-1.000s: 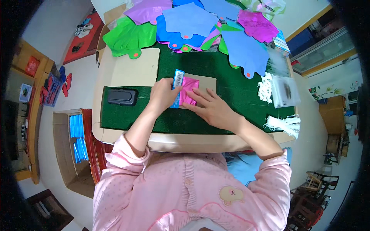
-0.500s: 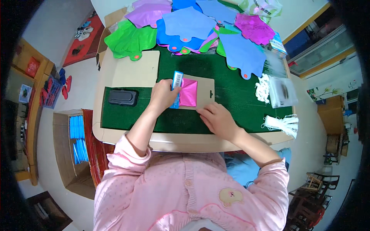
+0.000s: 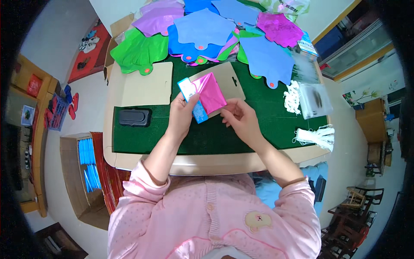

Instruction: Folding various colored pre-cut plastic sheets into small packets on a desk.

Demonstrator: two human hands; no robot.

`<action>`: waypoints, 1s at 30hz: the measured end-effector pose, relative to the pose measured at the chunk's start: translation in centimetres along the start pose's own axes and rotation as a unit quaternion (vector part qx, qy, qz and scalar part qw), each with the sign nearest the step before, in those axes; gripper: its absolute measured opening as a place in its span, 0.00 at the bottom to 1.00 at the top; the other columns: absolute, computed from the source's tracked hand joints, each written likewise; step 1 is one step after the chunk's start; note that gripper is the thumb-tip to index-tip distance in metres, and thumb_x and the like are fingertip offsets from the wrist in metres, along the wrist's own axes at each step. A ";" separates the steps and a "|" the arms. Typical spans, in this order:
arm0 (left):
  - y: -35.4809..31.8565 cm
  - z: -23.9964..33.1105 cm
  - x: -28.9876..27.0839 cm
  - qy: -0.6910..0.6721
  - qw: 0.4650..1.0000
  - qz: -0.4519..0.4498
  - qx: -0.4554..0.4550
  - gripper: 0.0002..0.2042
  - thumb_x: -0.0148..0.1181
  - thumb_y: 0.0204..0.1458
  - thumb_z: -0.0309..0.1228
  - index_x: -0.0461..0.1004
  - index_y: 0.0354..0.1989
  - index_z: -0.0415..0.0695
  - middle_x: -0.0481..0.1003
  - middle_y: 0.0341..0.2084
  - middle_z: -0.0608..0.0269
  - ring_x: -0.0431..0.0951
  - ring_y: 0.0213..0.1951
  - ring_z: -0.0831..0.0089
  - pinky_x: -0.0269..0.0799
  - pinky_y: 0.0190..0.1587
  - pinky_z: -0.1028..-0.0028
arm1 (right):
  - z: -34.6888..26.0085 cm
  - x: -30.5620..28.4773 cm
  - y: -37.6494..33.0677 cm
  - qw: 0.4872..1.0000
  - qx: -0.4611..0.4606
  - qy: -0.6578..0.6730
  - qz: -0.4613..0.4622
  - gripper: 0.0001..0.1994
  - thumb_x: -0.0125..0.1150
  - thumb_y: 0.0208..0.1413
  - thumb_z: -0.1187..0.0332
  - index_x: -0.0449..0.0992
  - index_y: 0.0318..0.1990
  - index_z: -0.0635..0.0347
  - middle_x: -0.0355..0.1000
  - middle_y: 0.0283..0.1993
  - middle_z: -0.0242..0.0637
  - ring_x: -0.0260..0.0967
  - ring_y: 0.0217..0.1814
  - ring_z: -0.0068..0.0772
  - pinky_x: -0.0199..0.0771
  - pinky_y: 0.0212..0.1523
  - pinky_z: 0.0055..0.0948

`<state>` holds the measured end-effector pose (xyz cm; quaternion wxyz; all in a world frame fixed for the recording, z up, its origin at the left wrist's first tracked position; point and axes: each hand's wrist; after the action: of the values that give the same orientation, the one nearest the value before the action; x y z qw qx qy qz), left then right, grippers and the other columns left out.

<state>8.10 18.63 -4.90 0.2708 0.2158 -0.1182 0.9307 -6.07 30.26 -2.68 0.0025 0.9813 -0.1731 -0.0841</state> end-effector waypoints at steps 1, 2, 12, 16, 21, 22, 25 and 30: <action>0.0 -0.1 -0.1 0.001 1.000 -0.001 -0.001 0.08 0.52 0.56 0.26 0.69 0.43 0.39 0.74 0.33 0.69 0.72 0.32 0.84 0.68 0.35 0.82 | 0.1 0.1 0.4 0.998 0.035 0.054 -0.013 0.12 0.55 0.55 0.74 0.68 0.47 0.63 0.71 0.33 0.32 0.68 0.30 0.18 0.66 0.26 0.16; 0.0 -0.2 -0.3 -0.002 1.000 -0.002 -0.005 0.08 0.51 0.56 0.27 0.69 0.43 0.40 0.74 0.32 0.69 0.72 0.31 0.85 0.67 0.34 0.82 | 0.1 0.1 0.7 0.998 0.035 0.054 -0.014 0.12 0.55 0.55 0.74 0.68 0.47 0.63 0.71 0.33 0.32 0.68 0.30 0.18 0.66 0.26 0.16; -0.1 0.2 -0.2 -0.051 0.998 -0.011 -0.030 0.09 0.50 0.57 0.29 0.68 0.44 0.42 0.74 0.30 0.71 0.73 0.28 0.85 0.68 0.29 0.83 | 0.1 0.1 1.4 0.992 0.021 0.123 -0.022 0.11 0.56 0.54 0.74 0.71 0.45 0.63 0.73 0.33 0.30 0.68 0.27 0.17 0.63 0.23 0.15; -0.2 0.5 0.0 -0.056 0.998 -0.013 -0.032 0.09 0.49 0.57 0.29 0.67 0.45 0.42 0.74 0.31 0.70 0.73 0.28 0.85 0.69 0.29 0.83 | -0.2 0.2 1.4 0.992 0.027 0.124 -0.020 0.11 0.56 0.54 0.73 0.72 0.45 0.63 0.73 0.31 0.30 0.68 0.26 0.17 0.63 0.22 0.15; -0.4 0.0 -0.2 -0.023 0.999 -0.045 0.004 0.11 0.49 0.58 0.29 0.66 0.47 0.41 0.74 0.35 0.69 0.73 0.33 0.85 0.69 0.34 0.82 | 0.1 0.5 1.2 0.987 0.052 0.154 0.014 0.08 0.56 0.54 0.72 0.72 0.42 0.63 0.71 0.28 0.31 0.66 0.25 0.17 0.61 0.22 0.15; -0.4 0.0 -0.1 -0.023 0.999 -0.046 0.004 0.11 0.49 0.58 0.29 0.66 0.47 0.41 0.74 0.35 0.69 0.73 0.33 0.85 0.69 0.34 0.82 | 0.1 0.6 1.2 0.984 0.057 0.166 0.025 0.08 0.55 0.55 0.71 0.72 0.41 0.63 0.71 0.28 0.30 0.66 0.24 0.17 0.60 0.21 0.14; -0.7 0.2 0.4 -0.010 0.998 -0.035 0.059 0.11 0.49 0.58 0.27 0.66 0.48 0.39 0.73 0.38 0.67 0.72 0.37 0.84 0.68 0.39 0.81 | 0.3 0.5 1.1 0.994 0.017 0.101 0.028 0.07 0.54 0.56 0.70 0.72 0.39 0.63 0.70 0.27 0.30 0.65 0.24 0.16 0.59 0.20 0.14; -0.6 0.1 0.5 -0.015 0.997 -0.037 0.065 0.12 0.49 0.57 0.26 0.66 0.49 0.38 0.73 0.39 0.65 0.72 0.39 0.82 0.67 0.42 0.80 | 1.0 0.6 0.9 0.995 0.011 0.090 0.038 0.09 0.51 0.59 0.67 0.72 0.39 0.62 0.70 0.27 0.30 0.65 0.24 0.16 0.59 0.20 0.15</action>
<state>8.08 19.35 -4.50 0.2887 0.2516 -0.0532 0.9223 -5.99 29.21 -3.73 0.0105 0.9776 -0.2100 0.0068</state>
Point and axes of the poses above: each hand's wrist, its own y-axis towards the middle knuckle, its own x-axis out of the palm, z = x × y
